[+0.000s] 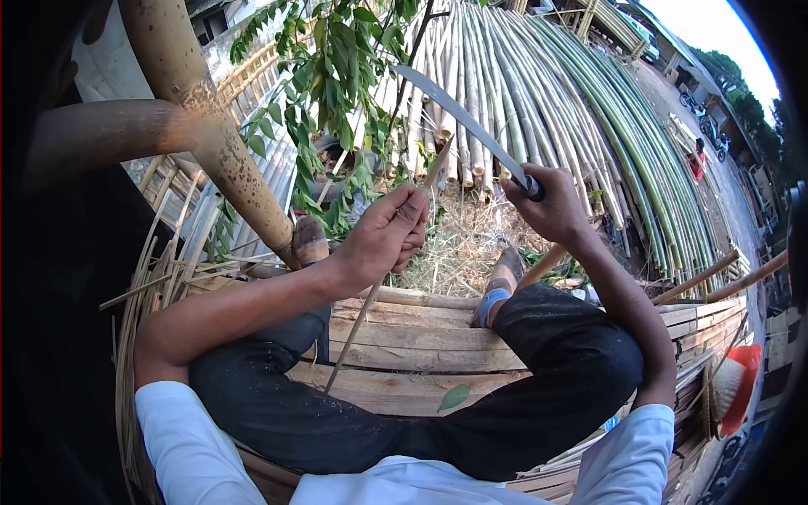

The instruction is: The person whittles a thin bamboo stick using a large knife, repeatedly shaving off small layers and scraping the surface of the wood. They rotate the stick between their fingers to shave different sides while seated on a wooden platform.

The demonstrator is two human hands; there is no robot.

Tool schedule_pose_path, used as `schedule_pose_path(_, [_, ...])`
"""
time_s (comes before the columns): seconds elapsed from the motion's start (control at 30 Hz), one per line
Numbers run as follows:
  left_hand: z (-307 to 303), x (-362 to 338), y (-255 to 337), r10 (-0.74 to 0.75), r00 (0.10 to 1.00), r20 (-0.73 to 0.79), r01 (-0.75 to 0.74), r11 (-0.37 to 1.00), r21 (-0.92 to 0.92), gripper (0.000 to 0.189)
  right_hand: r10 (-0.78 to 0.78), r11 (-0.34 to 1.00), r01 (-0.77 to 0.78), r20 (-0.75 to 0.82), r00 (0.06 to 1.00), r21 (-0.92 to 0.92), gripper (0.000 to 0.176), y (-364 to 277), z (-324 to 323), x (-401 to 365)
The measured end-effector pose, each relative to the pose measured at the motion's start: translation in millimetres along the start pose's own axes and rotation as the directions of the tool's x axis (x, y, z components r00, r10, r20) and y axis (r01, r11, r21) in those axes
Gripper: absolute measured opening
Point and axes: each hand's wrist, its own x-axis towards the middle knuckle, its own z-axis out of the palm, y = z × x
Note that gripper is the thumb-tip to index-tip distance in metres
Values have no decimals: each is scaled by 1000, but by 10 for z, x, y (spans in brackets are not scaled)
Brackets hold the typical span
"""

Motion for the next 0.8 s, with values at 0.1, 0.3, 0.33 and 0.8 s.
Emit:
schedule_pose_path(0.1, [-9,13,-4,-11,1000,-27,10,999,-32,30,-160,983,163,50,986,-82,16,-146,43,15])
schedule_pose_path(0.3, [-31,2,-53,-99,993,58,104,991,-80,35,-404,900,416,113,908,-131,15,-309,158,43])
schedule_pose_path(0.33, [-41,-3,-55,-105,987,120,117,988,-101,34,-409,898,421,110,906,-129,15,-316,185,43])
schedule_pose_path(0.8, [17,-68,48,-181,959,218,195,980,-41,34,-367,871,396,151,918,-289,20,-308,153,44])
